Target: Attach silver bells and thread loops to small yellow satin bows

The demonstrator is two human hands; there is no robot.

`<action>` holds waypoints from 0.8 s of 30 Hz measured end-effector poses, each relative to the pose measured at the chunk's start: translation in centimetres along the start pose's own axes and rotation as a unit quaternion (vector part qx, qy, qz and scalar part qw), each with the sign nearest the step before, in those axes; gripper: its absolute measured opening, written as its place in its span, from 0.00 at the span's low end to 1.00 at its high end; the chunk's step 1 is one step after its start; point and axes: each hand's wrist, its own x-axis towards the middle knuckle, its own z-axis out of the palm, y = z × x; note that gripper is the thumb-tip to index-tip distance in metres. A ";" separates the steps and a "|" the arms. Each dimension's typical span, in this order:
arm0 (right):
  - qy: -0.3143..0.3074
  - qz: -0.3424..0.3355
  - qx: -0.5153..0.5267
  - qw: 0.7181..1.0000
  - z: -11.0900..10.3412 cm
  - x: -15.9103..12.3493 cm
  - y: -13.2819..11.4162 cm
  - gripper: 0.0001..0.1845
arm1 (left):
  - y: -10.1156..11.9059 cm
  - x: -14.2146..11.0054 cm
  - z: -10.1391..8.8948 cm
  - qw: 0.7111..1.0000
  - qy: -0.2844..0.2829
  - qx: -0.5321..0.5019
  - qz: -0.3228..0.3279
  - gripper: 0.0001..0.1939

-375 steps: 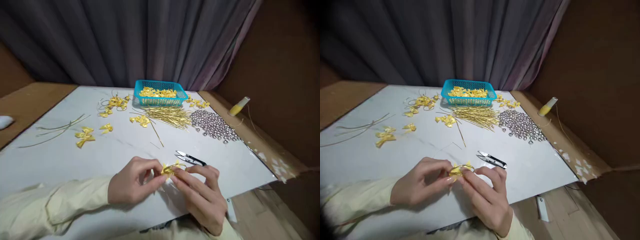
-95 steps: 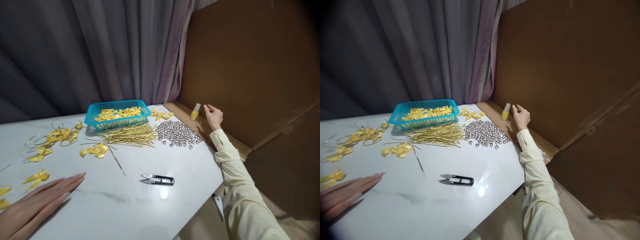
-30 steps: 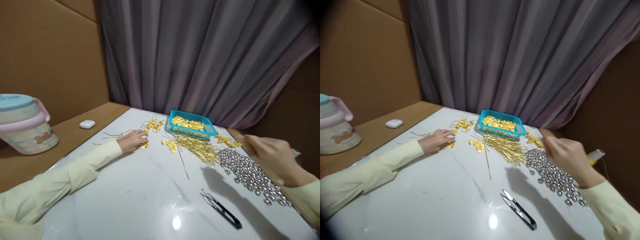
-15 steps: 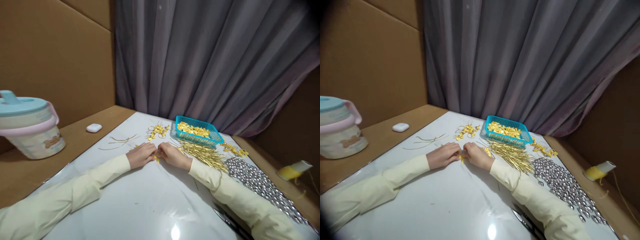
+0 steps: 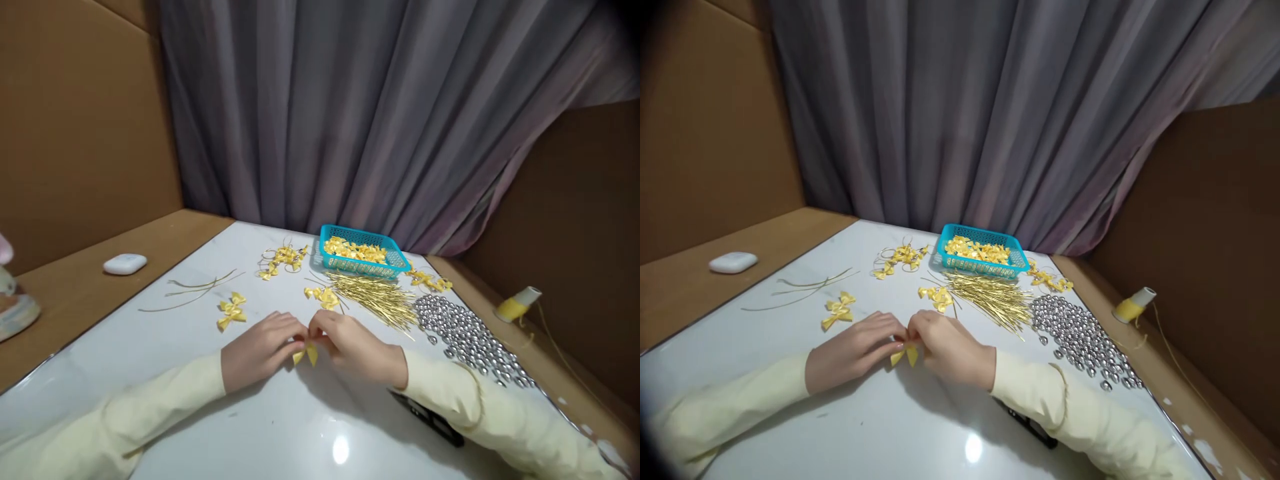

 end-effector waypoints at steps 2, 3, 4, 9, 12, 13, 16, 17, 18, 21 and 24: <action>-0.005 0.025 0.057 0.998 -0.4 -1.7 -0.6 0.10 | 1.3 -0.1 0.6 0.999 0.016 -0.034 -0.013 0.08; -0.005 0.039 0.087 0.995 -0.5 -2.5 -0.9 0.10 | 1.9 -0.2 0.9 0.998 0.023 -0.059 -0.030 0.07; -0.004 0.051 0.117 0.992 -0.6 -3.3 -1.2 0.10 | 2.4 -0.3 1.2 0.995 0.025 -0.086 -0.048 0.07; 0.023 0.085 0.221 0.971 -0.5 -6.5 -1.7 0.10 | 3.8 -0.6 2.5 0.983 0.001 -0.169 -0.076 0.04; 0.019 0.090 0.250 0.964 -0.3 -7.2 -1.5 0.06 | 3.9 -0.5 2.9 0.985 0.009 -0.157 -0.076 0.05; 0.017 0.088 0.251 0.964 -0.2 -7.3 -1.5 0.05 | 3.9 -0.5 3.0 0.985 0.009 -0.155 -0.073 0.05; 0.021 0.087 0.245 0.965 -0.1 -7.4 -1.2 0.03 | 3.8 -0.4 3.2 0.986 0.002 -0.157 -0.058 0.05; 0.024 0.089 0.246 0.965 0.0 -7.4 -1.2 0.03 | 3.8 -0.3 3.2 0.986 -0.002 -0.157 -0.050 0.06; 0.027 0.090 0.249 0.964 0.0 -7.4 -1.2 0.03 | 3.7 -0.3 3.2 0.987 -0.004 -0.156 -0.039 0.06; 0.023 0.084 0.258 0.962 -0.1 -7.4 -1.1 0.04 | 3.6 -0.4 3.2 0.988 -0.010 -0.157 -0.002 0.07; 0.006 0.055 0.245 0.968 0.0 -7.6 -0.9 0.07 | 3.5 -0.4 3.1 0.985 -0.019 -0.170 0.003 0.08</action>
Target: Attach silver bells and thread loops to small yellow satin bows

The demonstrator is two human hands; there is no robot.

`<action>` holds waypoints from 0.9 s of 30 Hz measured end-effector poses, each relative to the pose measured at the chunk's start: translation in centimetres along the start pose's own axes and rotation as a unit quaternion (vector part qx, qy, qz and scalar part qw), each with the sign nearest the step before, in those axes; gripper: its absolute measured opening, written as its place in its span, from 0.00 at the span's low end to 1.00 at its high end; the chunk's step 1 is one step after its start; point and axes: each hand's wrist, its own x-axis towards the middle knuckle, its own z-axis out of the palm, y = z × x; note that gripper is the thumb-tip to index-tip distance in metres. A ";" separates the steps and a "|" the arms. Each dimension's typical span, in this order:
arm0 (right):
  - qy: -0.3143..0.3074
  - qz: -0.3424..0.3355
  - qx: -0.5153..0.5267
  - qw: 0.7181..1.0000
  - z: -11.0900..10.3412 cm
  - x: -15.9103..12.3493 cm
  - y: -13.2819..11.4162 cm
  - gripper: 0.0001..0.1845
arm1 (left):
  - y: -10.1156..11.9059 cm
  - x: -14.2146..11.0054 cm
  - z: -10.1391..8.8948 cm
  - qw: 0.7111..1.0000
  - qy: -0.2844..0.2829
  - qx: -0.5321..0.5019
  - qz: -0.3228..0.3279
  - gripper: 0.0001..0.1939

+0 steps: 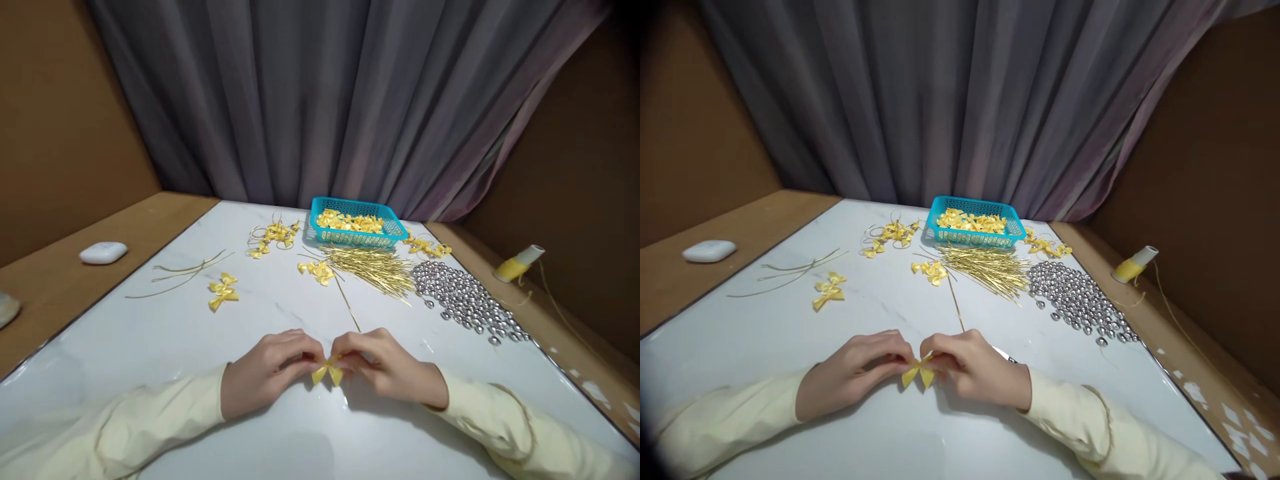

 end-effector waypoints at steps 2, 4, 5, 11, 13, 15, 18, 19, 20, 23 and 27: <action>-0.014 -0.018 -0.022 1.000 -0.1 -0.1 0.3 0.08 | 0.1 0.0 0.0 1.000 -0.002 -0.013 -0.021 0.07; -0.022 -0.025 -0.046 0.998 -0.1 -0.3 0.7 0.08 | 0.2 0.1 0.0 0.999 -0.003 -0.023 -0.047 0.07; -0.025 -0.025 -0.058 0.998 -0.1 -0.4 0.8 0.08 | 0.2 0.1 0.0 0.998 -0.003 -0.026 -0.058 0.06; -0.058 -0.061 -0.118 0.989 -0.3 -0.5 1.0 0.13 | 0.2 0.0 0.2 0.997 -0.009 -0.037 -0.071 0.07; -0.073 -0.082 -0.136 0.985 -0.4 -0.5 0.9 0.16 | 0.1 0.0 0.3 0.996 -0.009 -0.038 -0.074 0.06; -0.080 -0.086 -0.146 0.982 -0.4 -0.5 0.9 0.16 | 0.1 -0.1 0.3 0.996 -0.008 -0.038 -0.079 0.06; -0.072 -0.059 -0.138 0.986 -0.4 -0.6 0.9 0.13 | 0.1 -0.1 0.3 0.996 -0.005 -0.038 -0.084 0.06; -0.068 -0.049 -0.132 0.988 -0.3 -0.6 1.0 0.12 | 0.2 -0.1 0.3 0.996 -0.005 -0.039 -0.082 0.06; -0.064 -0.042 -0.126 0.989 -0.3 -0.6 1.0 0.12 | 0.2 0.0 0.3 0.996 -0.006 -0.039 -0.078 0.06; -0.059 -0.031 -0.115 0.991 -0.2 -0.5 1.2 0.09 | 0.2 -0.1 0.3 0.997 0.000 -0.031 -0.065 0.07; -0.054 -0.034 -0.113 0.992 -0.2 -0.6 1.3 0.10 | -0.1 -0.2 0.3 0.998 0.015 -0.018 -0.056 0.07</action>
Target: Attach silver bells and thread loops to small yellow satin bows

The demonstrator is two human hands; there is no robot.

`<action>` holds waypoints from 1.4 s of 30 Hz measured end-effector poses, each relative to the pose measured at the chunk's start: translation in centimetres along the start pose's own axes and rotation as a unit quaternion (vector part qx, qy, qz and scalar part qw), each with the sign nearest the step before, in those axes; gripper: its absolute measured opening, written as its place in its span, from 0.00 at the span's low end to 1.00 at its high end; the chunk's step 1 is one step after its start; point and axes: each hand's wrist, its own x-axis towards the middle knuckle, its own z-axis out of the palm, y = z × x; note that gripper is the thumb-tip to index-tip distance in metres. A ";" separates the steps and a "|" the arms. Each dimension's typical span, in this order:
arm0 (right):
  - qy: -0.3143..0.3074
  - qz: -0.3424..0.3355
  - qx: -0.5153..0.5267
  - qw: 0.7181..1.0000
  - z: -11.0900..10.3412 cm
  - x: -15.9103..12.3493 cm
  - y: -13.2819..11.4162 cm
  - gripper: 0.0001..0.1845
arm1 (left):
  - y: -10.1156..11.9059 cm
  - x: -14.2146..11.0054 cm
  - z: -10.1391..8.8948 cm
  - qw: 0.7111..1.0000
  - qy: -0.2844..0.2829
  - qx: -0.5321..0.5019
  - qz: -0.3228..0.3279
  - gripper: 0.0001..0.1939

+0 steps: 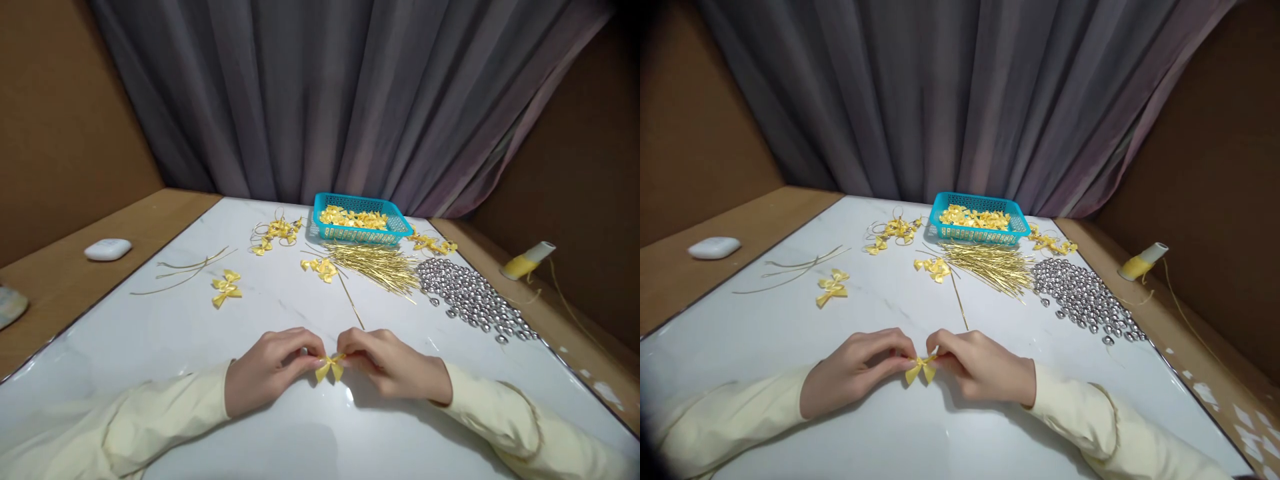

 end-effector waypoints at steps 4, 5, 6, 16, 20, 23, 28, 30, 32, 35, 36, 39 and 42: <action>-0.008 -0.025 -0.026 0.999 -0.1 -0.1 -0.1 0.11 | -0.1 0.0 0.1 1.000 0.002 0.004 0.010 0.06; -0.012 -0.029 -0.031 0.999 -0.1 -0.1 0.0 0.11 | -0.1 0.0 0.1 1.000 0.003 0.006 0.011 0.06; -0.016 -0.029 -0.033 0.999 -0.1 -0.1 0.0 0.11 | -0.1 0.0 0.1 1.000 0.004 0.007 0.012 0.06; -0.020 0.020 0.023 0.999 0.0 0.1 -0.1 0.07 | -0.3 -0.3 0.4 1.000 0.022 0.011 0.015 0.07; -0.026 0.021 0.029 0.999 0.0 0.2 -0.2 0.07 | -0.2 -0.3 0.5 1.000 0.019 0.013 0.017 0.07; -0.029 0.015 0.008 0.999 -0.1 0.2 -0.2 0.06 | -0.1 -0.3 0.5 1.000 0.022 0.012 0.010 0.07; -0.039 0.006 -0.067 0.997 -0.2 0.1 -0.3 0.07 | 0.1 -0.1 0.4 1.000 0.004 0.012 0.004 0.07; -0.040 0.007 -0.099 0.994 -0.1 0.1 -0.3 0.07 | 0.1 0.0 0.4 1.000 0.001 0.013 0.001 0.07; -0.043 0.009 -0.124 0.991 0.0 0.2 -0.2 0.06 | 0.0 0.1 0.4 1.000 0.001 0.015 -0.001 0.07; -0.045 0.012 -0.138 0.989 0.1 0.3 -0.1 0.06 | -0.1 0.1 0.5 1.000 -0.003 0.019 0.006 0.07; -0.045 0.013 -0.135 0.990 0.1 0.3 -0.1 0.07 | -0.2 0.1 0.5 1.000 -0.004 0.020 0.009 0.08; -0.043 0.014 -0.112 0.993 -0.1 0.4 -0.2 0.07 | -0.3 0.1 0.5 1.000 -0.014 0.018 0.009 0.08; -0.035 0.002 -0.088 0.996 -0.2 0.5 -0.2 0.07 | -0.3 0.0 0.5 1.000 -0.025 0.014 0.008 0.08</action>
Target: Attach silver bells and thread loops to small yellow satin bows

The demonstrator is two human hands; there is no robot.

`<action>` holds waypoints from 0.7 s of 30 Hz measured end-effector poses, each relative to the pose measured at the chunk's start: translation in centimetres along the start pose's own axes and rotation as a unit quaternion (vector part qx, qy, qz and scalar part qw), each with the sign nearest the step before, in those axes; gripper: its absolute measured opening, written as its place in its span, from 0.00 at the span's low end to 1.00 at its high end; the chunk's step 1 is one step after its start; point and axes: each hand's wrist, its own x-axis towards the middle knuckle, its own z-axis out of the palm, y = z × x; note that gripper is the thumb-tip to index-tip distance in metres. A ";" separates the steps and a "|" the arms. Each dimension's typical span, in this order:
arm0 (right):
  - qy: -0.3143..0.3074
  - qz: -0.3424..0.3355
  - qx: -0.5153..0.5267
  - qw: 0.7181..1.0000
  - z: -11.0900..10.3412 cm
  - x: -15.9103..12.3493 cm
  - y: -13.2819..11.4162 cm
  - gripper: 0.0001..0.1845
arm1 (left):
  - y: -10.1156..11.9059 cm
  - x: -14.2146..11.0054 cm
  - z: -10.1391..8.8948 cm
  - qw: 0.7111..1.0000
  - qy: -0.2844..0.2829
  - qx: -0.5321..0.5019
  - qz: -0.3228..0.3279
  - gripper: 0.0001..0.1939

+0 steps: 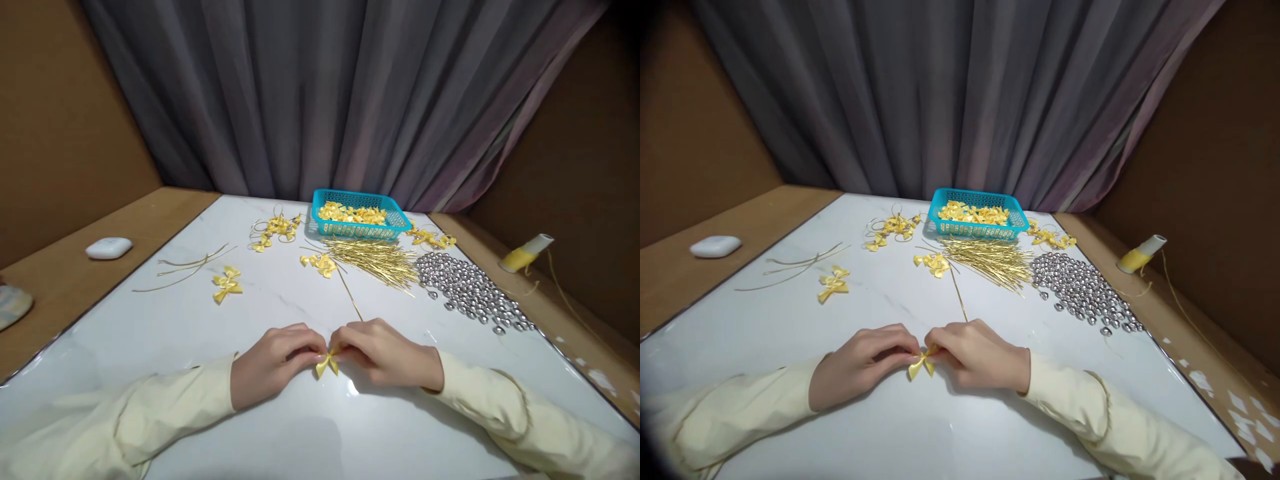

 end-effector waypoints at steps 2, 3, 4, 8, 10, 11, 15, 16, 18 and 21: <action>0.010 -0.010 0.005 1.000 0.0 0.0 0.0 0.07 | 0.0 0.0 0.0 1.000 -0.002 0.000 0.003 0.08; 0.016 -0.015 0.004 1.000 0.0 0.1 0.0 0.07 | 0.0 0.0 0.0 1.000 -0.001 -0.001 0.005 0.08; 0.022 -0.019 0.000 1.000 0.0 0.1 0.0 0.07 | 0.1 0.0 0.0 1.000 0.000 -0.002 0.006 0.08; 0.048 -0.030 -0.003 0.998 -0.2 0.4 0.0 0.05 | 0.1 0.0 -0.1 1.000 -0.003 -0.002 0.007 0.07; 0.051 -0.028 0.011 0.998 -0.3 0.5 0.0 0.04 | 0.0 0.0 0.0 1.000 -0.006 -0.004 0.012 0.07; 0.049 -0.023 0.018 0.998 -0.4 0.5 0.0 0.03 | 0.0 0.0 0.0 1.000 -0.007 -0.005 0.016 0.07; 0.049 0.004 0.026 0.998 -0.4 0.5 0.0 0.03 | -0.2 0.0 0.0 0.999 -0.005 -0.010 0.031 0.07; 0.050 0.005 0.026 0.998 -0.4 0.5 0.0 0.03 | -0.2 0.1 0.0 0.999 -0.004 -0.011 0.035 0.07; 0.049 0.001 0.029 0.998 -0.3 0.5 0.0 0.02 | -0.2 0.1 0.0 0.999 -0.006 -0.012 0.039 0.07; 0.049 -0.007 0.038 0.998 -0.2 0.4 0.1 0.03 | -0.1 0.1 0.0 0.999 -0.006 -0.006 0.032 0.06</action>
